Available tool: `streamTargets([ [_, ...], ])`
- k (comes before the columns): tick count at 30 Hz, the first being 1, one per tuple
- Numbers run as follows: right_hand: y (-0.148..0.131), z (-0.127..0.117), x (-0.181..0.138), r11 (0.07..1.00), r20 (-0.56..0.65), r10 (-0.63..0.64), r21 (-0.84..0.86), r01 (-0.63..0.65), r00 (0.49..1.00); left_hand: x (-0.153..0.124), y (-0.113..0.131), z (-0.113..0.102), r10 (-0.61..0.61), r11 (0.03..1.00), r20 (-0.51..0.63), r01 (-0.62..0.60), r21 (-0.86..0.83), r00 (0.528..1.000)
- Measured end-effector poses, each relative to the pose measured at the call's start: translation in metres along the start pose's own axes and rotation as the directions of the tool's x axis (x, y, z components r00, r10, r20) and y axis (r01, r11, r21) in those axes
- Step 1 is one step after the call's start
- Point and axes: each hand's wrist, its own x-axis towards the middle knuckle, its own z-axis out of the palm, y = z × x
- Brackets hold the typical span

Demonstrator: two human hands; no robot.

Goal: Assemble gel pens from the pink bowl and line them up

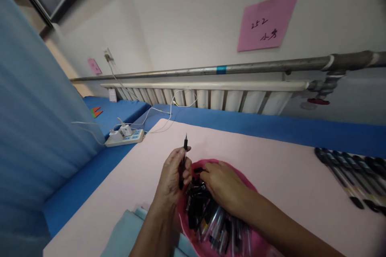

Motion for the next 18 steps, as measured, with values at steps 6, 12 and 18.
streamTargets([
  [6,-0.003,0.002,0.000,0.999,0.004,-0.015,-0.034,0.015,1.000,0.000,-0.002,0.000,0.012,1.000,0.002,-0.012,0.025,1.000],
  [12,0.002,-0.006,0.000,0.952,-0.148,0.060,0.306,-0.012,0.987,0.000,-0.002,0.000,-0.005,0.999,0.010,0.004,0.045,1.000],
  [18,0.019,-0.037,0.002,0.469,-0.181,0.480,0.880,-0.076,0.858,-0.004,-0.008,0.007,-0.061,0.991,0.078,0.051,0.123,0.995],
])
